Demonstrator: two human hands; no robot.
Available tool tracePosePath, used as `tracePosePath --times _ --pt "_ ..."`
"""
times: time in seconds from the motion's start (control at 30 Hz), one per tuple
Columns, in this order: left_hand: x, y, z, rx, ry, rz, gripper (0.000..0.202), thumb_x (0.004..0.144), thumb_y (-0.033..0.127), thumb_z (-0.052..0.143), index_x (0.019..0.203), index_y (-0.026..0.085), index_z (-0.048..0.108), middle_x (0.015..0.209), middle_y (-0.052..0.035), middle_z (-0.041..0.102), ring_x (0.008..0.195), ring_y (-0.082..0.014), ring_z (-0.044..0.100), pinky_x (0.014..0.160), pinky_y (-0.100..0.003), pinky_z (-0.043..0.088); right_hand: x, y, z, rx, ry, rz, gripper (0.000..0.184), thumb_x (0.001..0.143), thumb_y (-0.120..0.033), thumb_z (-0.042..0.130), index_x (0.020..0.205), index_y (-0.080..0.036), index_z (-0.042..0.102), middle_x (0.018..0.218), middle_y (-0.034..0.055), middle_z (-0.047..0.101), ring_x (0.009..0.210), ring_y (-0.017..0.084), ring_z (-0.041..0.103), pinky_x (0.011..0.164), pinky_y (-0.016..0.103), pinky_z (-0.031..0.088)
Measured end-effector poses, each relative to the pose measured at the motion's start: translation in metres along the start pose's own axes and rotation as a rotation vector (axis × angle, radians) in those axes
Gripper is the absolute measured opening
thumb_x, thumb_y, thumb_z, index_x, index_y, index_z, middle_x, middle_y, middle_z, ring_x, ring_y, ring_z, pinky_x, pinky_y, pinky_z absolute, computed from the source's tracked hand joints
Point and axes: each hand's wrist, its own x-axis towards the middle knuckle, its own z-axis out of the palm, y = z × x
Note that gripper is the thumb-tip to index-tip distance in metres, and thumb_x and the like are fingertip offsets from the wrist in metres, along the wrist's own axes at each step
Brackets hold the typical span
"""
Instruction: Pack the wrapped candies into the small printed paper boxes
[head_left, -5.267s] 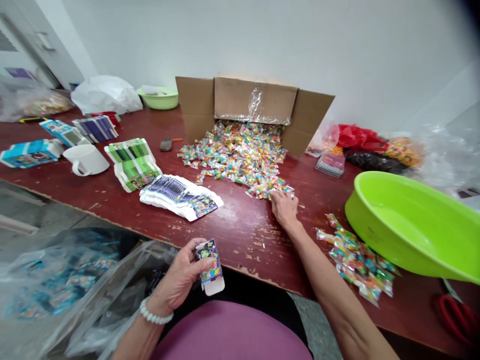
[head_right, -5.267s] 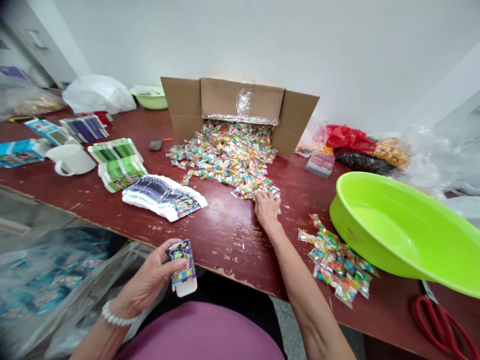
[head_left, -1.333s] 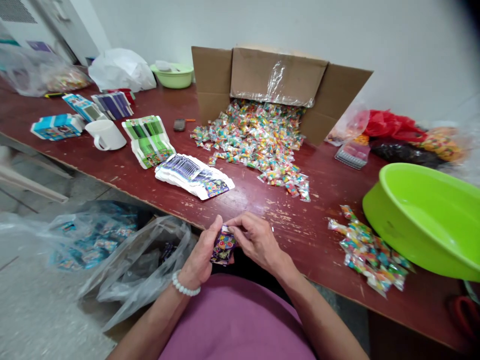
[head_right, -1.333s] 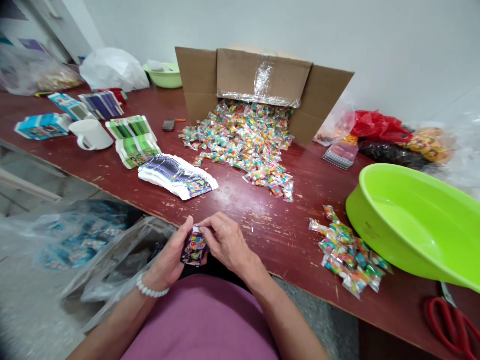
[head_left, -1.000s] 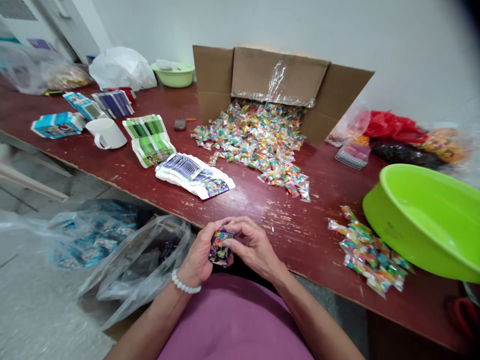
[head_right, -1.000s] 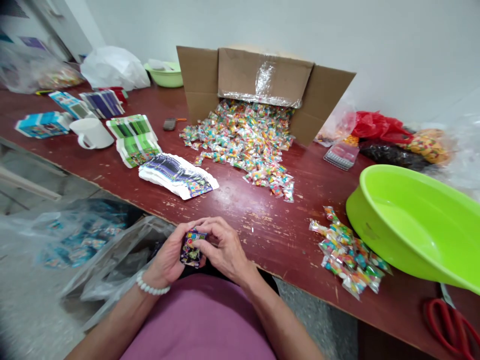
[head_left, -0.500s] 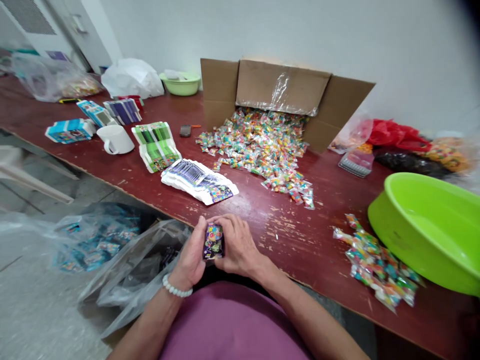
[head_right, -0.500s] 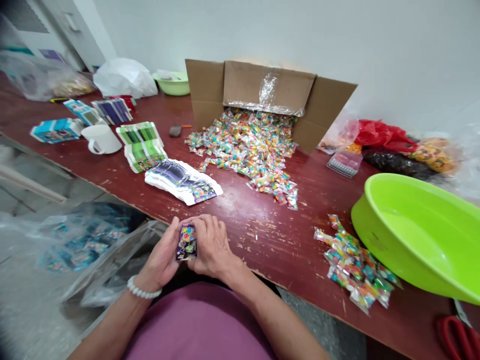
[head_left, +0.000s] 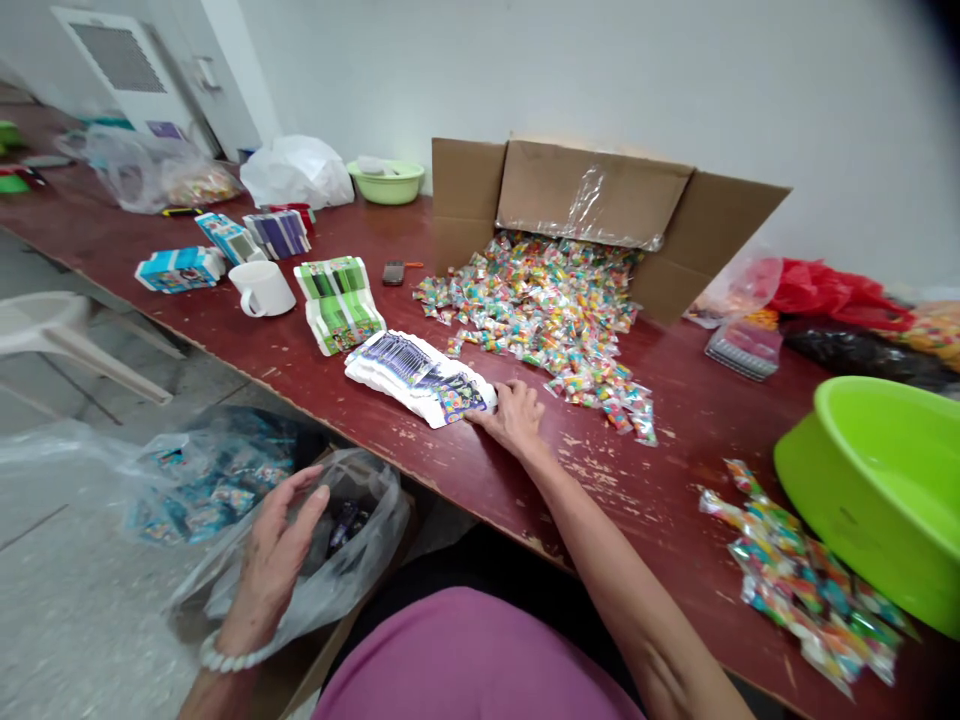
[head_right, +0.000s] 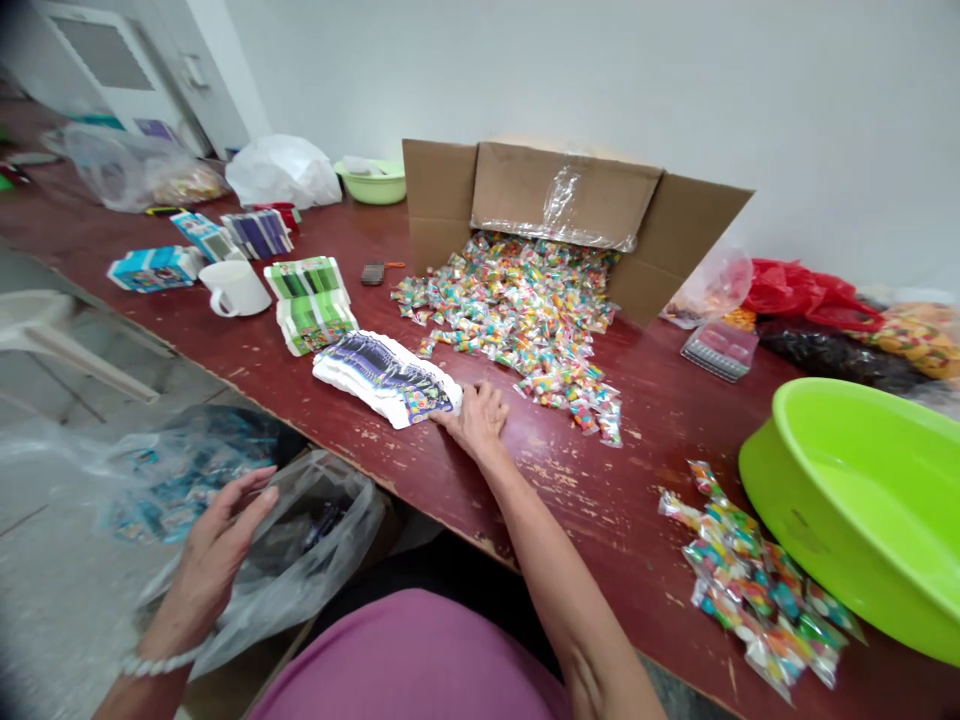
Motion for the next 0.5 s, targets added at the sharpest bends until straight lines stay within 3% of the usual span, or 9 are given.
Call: tracePosePath --times 0.1,0.27,0.37,0.5 --pt "0.001 0.014 0.013 -0.024 -0.043 0.006 0.051 0.085 0.054 0.055 0.124 0.022 0.062 0.118 -0.0089 0.067 0.112 -0.0291 0.06 0.097 -0.042 0.047 -0.008 -0.004 0.008 0.078 0.061 0.05 0.05 0.075 -0.057 0.074 0.109 -0.02 0.065 0.121 0.0144 0.055 0.112 0.034 0.046 0.092 0.048 0.034" --pt "0.007 0.043 0.036 0.021 -0.101 0.159 0.045 0.089 0.049 0.052 0.124 0.023 0.061 0.126 -0.009 0.062 0.116 -0.0274 0.057 0.102 -0.042 0.043 -0.01 -0.002 0.003 0.39 0.061 0.084 0.02 0.085 -0.041 0.064 0.091 -0.022 0.068 0.109 0.0074 0.063 0.108 0.028 0.05 0.096 0.047 0.029" --pt "0.014 0.061 0.042 0.022 -0.066 0.268 0.041 0.09 0.044 0.053 0.125 0.022 0.06 0.125 -0.0095 0.061 0.116 -0.0265 0.057 0.105 -0.042 0.041 -0.009 0.006 -0.009 0.494 -0.032 -0.028 0.02 0.084 -0.04 0.065 0.081 -0.02 0.067 0.102 0.0035 0.066 0.096 0.022 0.056 0.092 0.038 0.035" --pt "0.021 0.087 0.039 -0.038 -0.003 0.334 0.04 0.088 0.041 0.058 0.121 0.02 0.063 0.123 -0.0097 0.064 0.116 -0.0277 0.057 0.107 -0.041 0.039 -0.022 0.014 -0.037 0.624 -0.183 -0.151 0.026 0.085 -0.044 0.063 0.08 -0.018 0.065 0.077 -0.0015 0.064 0.074 0.016 0.056 0.073 0.027 0.042"
